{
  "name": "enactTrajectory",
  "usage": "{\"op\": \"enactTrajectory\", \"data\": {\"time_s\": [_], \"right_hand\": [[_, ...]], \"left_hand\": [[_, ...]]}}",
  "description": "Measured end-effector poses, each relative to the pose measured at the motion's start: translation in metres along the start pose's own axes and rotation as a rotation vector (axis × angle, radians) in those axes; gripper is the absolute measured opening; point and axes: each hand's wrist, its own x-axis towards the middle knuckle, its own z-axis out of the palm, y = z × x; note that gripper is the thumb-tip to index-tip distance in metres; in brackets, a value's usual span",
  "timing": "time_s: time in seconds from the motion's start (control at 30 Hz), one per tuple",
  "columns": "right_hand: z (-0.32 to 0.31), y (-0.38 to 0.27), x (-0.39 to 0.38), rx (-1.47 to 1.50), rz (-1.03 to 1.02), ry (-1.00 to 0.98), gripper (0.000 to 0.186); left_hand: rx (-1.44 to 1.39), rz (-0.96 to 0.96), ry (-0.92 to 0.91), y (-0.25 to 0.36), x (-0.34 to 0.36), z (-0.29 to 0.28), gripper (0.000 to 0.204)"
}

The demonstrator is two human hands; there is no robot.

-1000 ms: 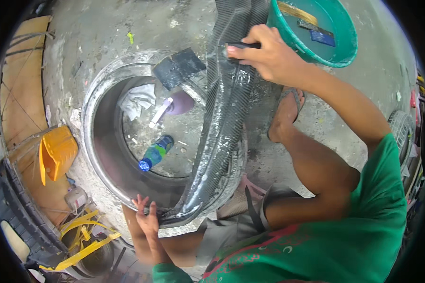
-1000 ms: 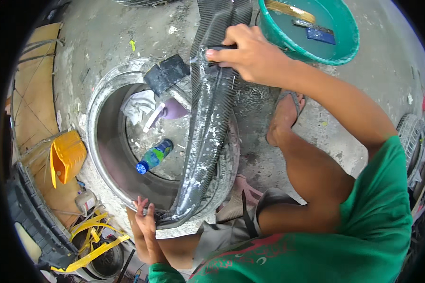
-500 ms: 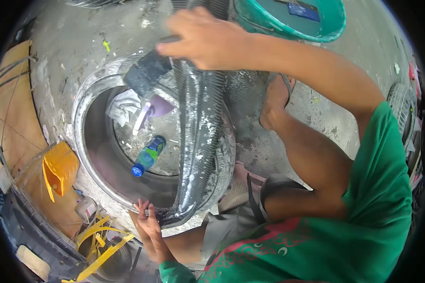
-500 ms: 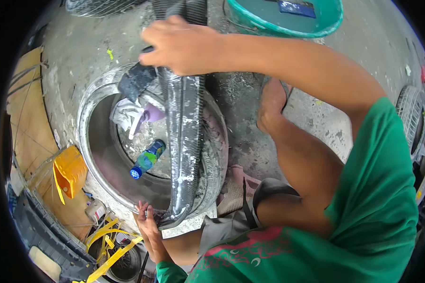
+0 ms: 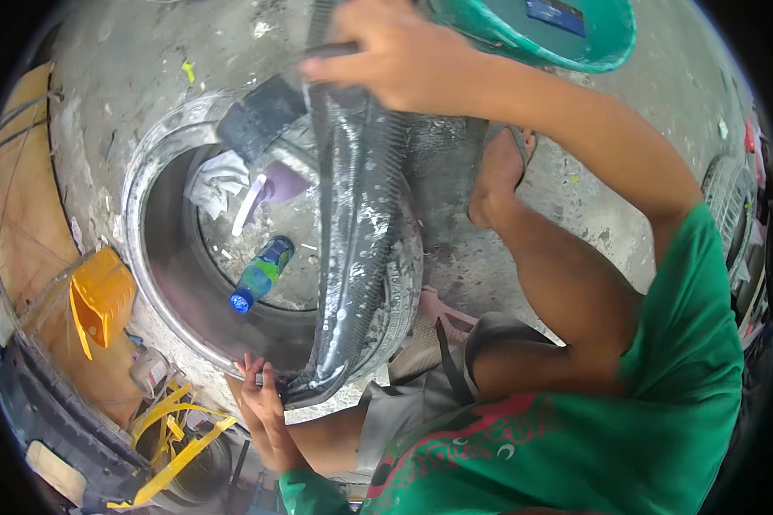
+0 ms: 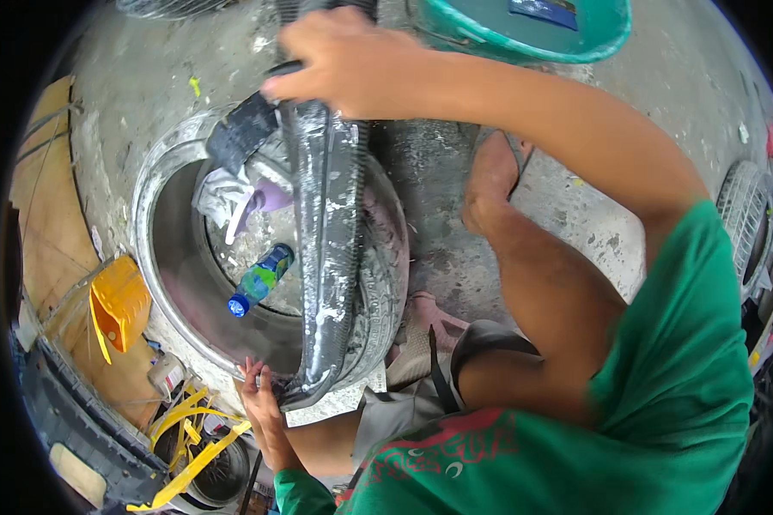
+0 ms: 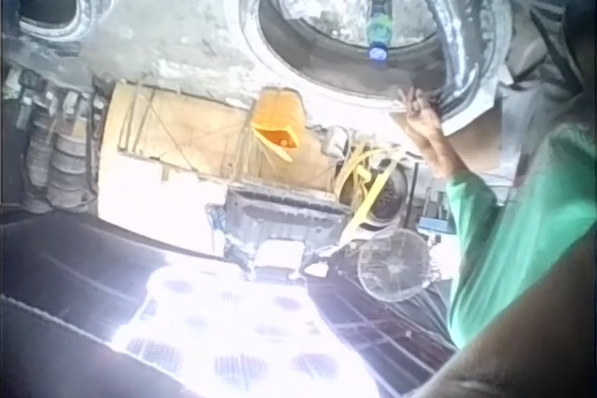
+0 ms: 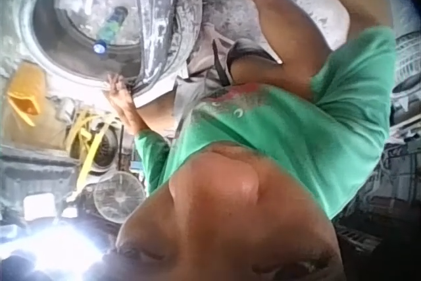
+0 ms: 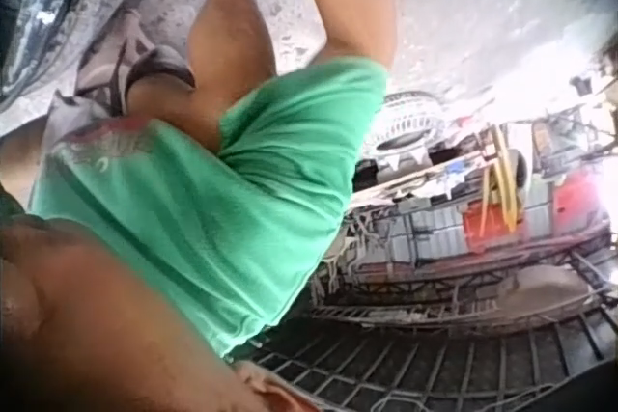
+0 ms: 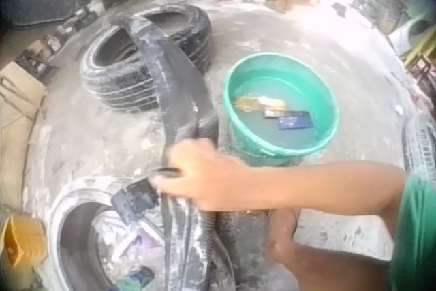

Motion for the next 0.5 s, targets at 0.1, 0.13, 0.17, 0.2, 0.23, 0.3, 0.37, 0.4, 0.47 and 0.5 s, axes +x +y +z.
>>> {"op": "enactTrajectory", "data": {"time_s": [0.1,0.13,0.17,0.2,0.23,0.3,0.37,0.4,0.47,0.5], "right_hand": [[-0.008,0.005,-0.036,0.052,0.134,-0.019,0.026],[-0.007,0.005,-0.033,0.029,0.149,-0.024,0.025],[-0.009,0.001,-0.030,0.007,0.173,-0.031,0.025],[-0.002,-0.002,-0.015,0.010,0.176,-0.033,0.025],[0.002,-0.007,0.010,-0.012,0.168,-0.090,0.026],[0.007,-0.009,0.018,-0.096,-0.050,0.301,0.021],[-0.001,-0.006,-0.001,0.014,0.063,0.140,0.019],[-0.009,-0.002,-0.018,0.109,0.181,-0.037,0.017],[-0.013,0.000,-0.027,0.172,0.187,-0.045,0.017],[-0.016,0.002,-0.024,0.123,0.151,-0.069,0.019]], "left_hand": [[-0.086,-0.011,-0.007,0.006,0.002,0.005,0.026],[-0.089,-0.015,-0.002,0.005,0.002,0.006,0.026],[-0.077,0.003,0.006,0.003,0.002,0.004,0.026],[-0.064,0.021,0.013,0.002,0.002,0.003,0.026],[-0.067,0.029,-0.007,-0.001,0.003,0.005,0.026],[-0.051,0.015,-0.007,-0.008,0.004,0.003,0.026],[-0.036,0.015,0.001,-0.010,0.002,-0.003,0.026],[-0.028,0.025,-0.011,-0.007,0.002,0.000,0.027],[0.003,0.027,-0.008,0.007,0.006,0.002,0.027],[-0.037,0.021,-0.006,0.006,0.004,0.005,0.025]]}}
